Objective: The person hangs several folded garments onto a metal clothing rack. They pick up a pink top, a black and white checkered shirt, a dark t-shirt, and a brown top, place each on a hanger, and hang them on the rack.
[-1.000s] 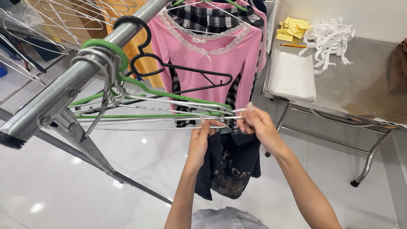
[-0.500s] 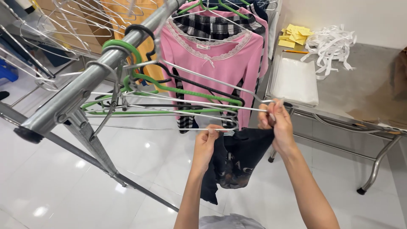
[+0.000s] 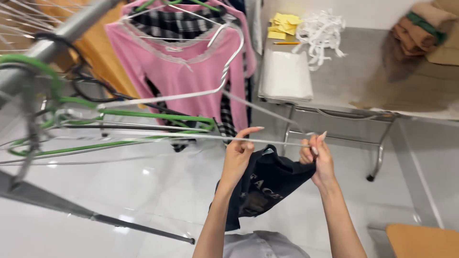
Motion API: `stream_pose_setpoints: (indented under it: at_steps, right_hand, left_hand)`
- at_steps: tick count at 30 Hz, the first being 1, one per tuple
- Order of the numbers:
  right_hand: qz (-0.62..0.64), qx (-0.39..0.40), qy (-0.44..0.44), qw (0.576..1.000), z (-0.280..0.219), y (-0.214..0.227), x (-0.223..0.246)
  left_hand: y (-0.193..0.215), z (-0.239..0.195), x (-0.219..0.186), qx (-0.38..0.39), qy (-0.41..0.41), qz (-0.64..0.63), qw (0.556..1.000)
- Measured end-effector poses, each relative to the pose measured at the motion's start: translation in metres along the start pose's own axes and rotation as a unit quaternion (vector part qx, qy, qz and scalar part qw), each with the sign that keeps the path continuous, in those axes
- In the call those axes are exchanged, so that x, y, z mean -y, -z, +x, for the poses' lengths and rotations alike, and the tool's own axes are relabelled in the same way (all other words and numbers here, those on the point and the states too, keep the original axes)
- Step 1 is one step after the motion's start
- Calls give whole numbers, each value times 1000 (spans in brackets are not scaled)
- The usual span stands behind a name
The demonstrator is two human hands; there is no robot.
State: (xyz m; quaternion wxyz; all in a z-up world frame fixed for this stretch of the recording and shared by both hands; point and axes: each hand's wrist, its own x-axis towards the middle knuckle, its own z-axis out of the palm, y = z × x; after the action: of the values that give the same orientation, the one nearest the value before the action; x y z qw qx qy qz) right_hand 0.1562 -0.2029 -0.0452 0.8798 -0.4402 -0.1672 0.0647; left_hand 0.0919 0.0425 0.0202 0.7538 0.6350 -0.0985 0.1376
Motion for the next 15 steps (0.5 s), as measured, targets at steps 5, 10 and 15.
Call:
stream_pose_setpoints:
  at_steps: [5,10,15]
  right_hand:
    - [-47,-45,-68,996,-39,43,12]
    - [-185,-129,-157,961,-68,90,32]
    - [-348,-62,-203,913,-76,124,61]
  left_hand:
    - [-57,11,19,-27,31,55,998]
    - [-117,30,62,86,6,131,988]
    - [-156,47,72,150,61,154,975]
